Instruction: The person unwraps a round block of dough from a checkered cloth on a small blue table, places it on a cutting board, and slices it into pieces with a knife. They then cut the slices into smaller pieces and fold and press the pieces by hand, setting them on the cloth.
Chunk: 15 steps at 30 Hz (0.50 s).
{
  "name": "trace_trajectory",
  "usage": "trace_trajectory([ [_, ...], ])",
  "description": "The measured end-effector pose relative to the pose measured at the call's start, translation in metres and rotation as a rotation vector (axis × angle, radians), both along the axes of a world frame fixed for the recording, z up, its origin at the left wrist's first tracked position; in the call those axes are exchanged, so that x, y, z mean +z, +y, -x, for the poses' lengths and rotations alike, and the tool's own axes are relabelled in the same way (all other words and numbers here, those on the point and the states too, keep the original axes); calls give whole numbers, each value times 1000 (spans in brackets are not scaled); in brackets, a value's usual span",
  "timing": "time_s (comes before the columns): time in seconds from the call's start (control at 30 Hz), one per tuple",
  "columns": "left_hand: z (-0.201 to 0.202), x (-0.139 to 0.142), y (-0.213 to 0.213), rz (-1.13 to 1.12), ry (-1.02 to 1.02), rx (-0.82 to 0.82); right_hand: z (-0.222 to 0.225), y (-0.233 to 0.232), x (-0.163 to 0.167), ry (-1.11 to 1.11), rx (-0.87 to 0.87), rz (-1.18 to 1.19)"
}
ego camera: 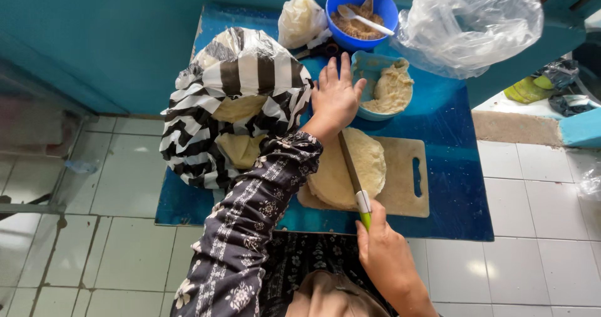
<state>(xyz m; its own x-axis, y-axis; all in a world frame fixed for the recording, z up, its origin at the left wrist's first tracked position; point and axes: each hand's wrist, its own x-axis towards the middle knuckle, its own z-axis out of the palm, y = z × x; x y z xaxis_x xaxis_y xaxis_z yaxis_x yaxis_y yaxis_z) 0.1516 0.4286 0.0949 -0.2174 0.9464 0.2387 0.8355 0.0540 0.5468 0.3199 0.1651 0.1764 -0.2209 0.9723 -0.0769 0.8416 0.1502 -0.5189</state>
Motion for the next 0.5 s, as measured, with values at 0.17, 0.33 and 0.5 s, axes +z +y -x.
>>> trace_trajectory([
  [0.17,0,4,-7,70,-97,-18,-5,-1,-11,-118,-32,89],
  [0.33,2,6,-16,-20,-204,-5,-6,-3,-18,-204,-36,77],
  [0.5,0,2,-20,-78,-233,-7,-5,-5,-21,-252,-43,46],
])
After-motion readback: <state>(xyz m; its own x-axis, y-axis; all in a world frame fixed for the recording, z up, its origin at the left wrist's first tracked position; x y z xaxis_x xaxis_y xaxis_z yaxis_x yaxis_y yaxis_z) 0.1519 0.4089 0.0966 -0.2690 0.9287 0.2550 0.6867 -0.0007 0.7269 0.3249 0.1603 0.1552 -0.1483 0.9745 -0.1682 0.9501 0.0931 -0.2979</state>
